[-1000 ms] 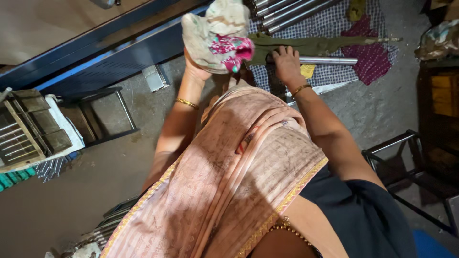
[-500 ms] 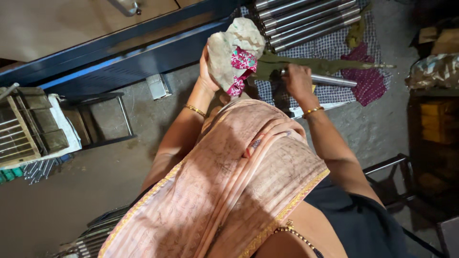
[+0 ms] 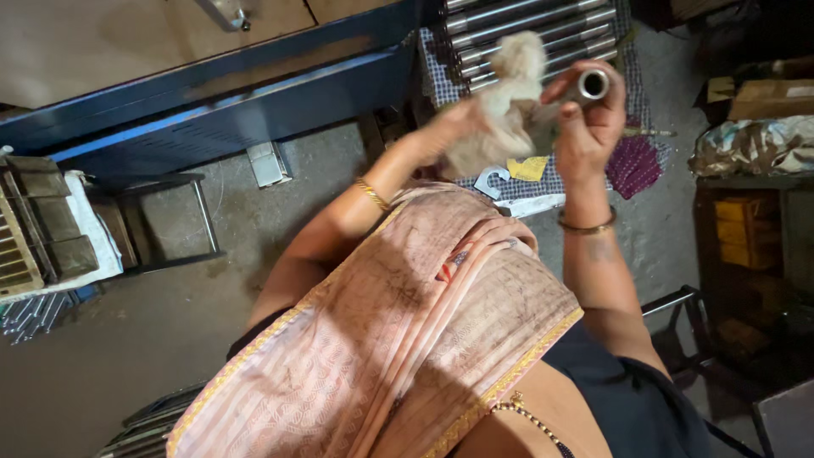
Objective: The person repeatedly removes cylindrical metal rods from a machine, wipes them with a cloth, inspects them, and places them into a tray. The person also wipes the machine surface between cycles.
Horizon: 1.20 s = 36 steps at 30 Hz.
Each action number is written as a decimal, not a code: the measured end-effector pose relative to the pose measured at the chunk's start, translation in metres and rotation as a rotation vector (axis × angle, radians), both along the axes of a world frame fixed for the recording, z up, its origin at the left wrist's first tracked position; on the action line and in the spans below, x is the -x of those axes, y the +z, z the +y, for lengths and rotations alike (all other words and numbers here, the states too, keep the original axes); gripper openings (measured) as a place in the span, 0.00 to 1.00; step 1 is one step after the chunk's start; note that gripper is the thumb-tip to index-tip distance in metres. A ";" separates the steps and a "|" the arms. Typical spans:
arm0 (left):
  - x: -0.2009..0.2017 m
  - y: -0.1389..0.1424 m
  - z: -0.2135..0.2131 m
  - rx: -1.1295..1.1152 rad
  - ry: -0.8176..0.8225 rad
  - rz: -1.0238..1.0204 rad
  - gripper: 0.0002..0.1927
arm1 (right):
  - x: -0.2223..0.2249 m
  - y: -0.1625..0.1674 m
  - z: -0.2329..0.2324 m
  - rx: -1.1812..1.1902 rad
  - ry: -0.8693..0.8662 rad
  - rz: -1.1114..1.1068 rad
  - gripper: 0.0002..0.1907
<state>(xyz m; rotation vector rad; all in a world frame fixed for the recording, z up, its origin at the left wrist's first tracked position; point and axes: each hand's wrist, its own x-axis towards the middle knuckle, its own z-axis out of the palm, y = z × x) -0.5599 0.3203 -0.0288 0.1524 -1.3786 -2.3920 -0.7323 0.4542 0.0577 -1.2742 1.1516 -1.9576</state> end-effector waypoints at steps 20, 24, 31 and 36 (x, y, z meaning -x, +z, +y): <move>-0.042 0.088 0.024 0.871 0.150 -0.231 0.25 | 0.105 0.067 0.011 0.441 0.033 -0.431 0.14; -0.042 0.086 0.020 0.909 0.103 -0.292 0.22 | 0.120 0.055 0.019 0.462 0.108 -0.298 0.14; -0.029 0.072 -0.010 0.113 -0.755 -0.125 0.21 | 0.146 0.051 0.012 0.628 0.527 -0.406 0.12; -0.027 0.093 0.011 0.481 -0.316 -0.110 0.21 | 0.185 0.037 0.040 0.663 0.276 -0.413 0.12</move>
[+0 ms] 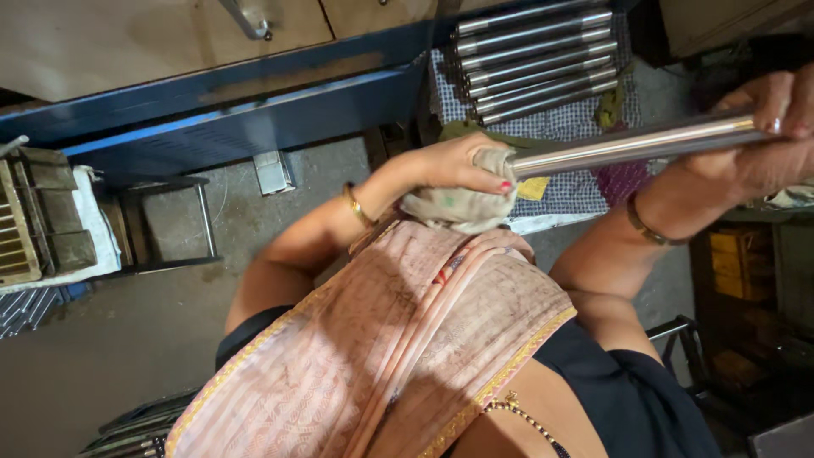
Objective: The person repeatedly removes cylindrical metal rods from a machine, wipes them with a cloth, inspects them, and places them into a tray. The person also wipes the machine surface between cycles.
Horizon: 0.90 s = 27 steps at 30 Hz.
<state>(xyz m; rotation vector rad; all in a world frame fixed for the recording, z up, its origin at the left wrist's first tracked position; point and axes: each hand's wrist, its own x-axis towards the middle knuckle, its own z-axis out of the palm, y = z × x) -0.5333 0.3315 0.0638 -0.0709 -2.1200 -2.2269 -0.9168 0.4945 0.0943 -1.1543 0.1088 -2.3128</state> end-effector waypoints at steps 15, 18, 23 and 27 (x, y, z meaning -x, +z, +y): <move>0.013 -0.039 0.032 -0.589 0.571 0.426 0.30 | -0.061 0.044 -0.026 0.009 -0.037 -0.319 0.13; 0.024 -0.017 0.036 -0.840 0.632 0.499 0.25 | -0.108 0.034 -0.049 -0.018 0.075 -0.198 0.22; 0.011 0.032 -0.011 -1.279 0.652 0.721 0.20 | -0.185 0.014 -0.048 -0.137 0.160 -0.213 0.30; -0.006 0.050 -0.026 -1.290 0.785 0.709 0.21 | -0.222 -0.003 -0.035 -0.279 0.330 -0.105 0.35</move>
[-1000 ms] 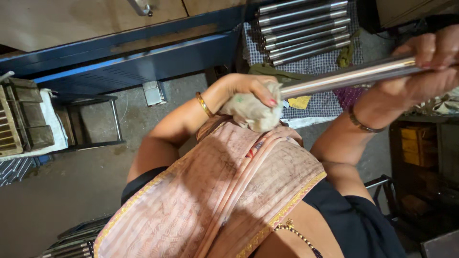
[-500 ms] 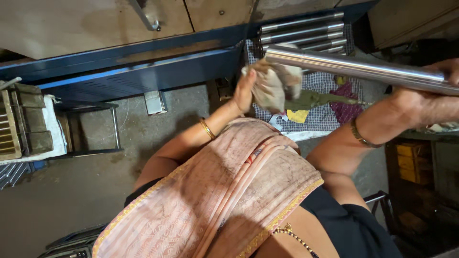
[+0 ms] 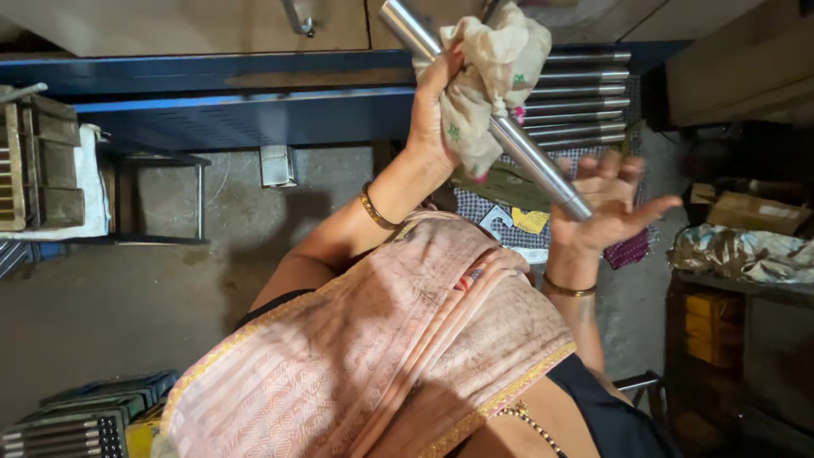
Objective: The person repeatedly removes cylindrical metal rods from a machine, wipes them with a cloth, inspects them, and places them into a tray. The person also wipes the machine surface between cycles.
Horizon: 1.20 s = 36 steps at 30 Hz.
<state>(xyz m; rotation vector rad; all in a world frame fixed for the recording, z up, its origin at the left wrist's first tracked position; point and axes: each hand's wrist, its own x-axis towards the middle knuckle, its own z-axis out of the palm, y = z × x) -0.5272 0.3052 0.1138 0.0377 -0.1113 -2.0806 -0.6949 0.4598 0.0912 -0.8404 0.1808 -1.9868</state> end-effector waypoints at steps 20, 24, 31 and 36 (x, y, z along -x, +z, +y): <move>0.012 -0.035 0.048 1.180 0.218 -0.893 0.26 | -0.024 0.037 -0.042 -0.329 0.277 0.328 0.62; -0.016 -0.003 0.043 1.355 0.114 -0.953 0.23 | -0.003 0.032 -0.029 -0.419 0.426 0.656 0.56; -0.031 0.003 0.016 1.640 -0.253 -1.409 0.53 | 0.010 0.000 -0.018 -0.540 0.334 0.862 0.55; -0.047 -0.047 0.016 1.005 -0.302 -0.753 0.54 | -0.017 0.008 -0.018 -0.589 0.097 0.999 0.52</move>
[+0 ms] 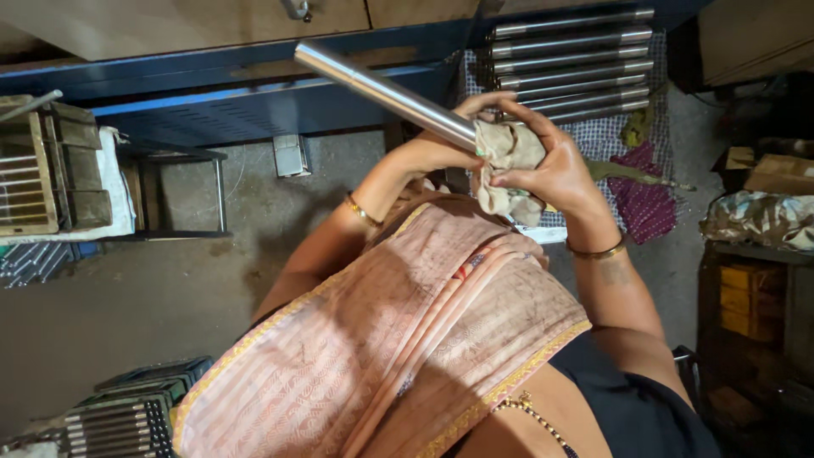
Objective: The person repeatedly removes cylindrical metal rods from a machine, wipes them with a cloth, inspects them, and places them into a tray. The person also wipes the machine surface between cycles.
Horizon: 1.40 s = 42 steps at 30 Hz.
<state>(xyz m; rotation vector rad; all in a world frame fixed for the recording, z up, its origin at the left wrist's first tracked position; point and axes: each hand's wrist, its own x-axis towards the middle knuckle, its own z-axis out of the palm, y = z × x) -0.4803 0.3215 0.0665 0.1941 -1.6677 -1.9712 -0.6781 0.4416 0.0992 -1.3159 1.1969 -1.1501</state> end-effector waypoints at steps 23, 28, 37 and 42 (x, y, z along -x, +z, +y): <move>0.019 -0.037 0.012 -0.938 0.193 0.482 0.17 | 0.032 -0.113 0.002 -0.557 0.319 -0.486 0.29; 0.016 -0.014 0.017 -0.724 0.074 0.494 0.17 | 0.022 -0.113 0.014 -0.573 0.320 -0.587 0.36; 0.012 0.002 -0.003 -0.807 0.462 0.464 0.19 | -0.039 -0.035 0.027 0.082 -0.253 0.875 0.35; 0.001 0.003 -0.007 -0.786 0.266 0.494 0.16 | -0.022 -0.052 0.025 -0.182 0.051 0.220 0.34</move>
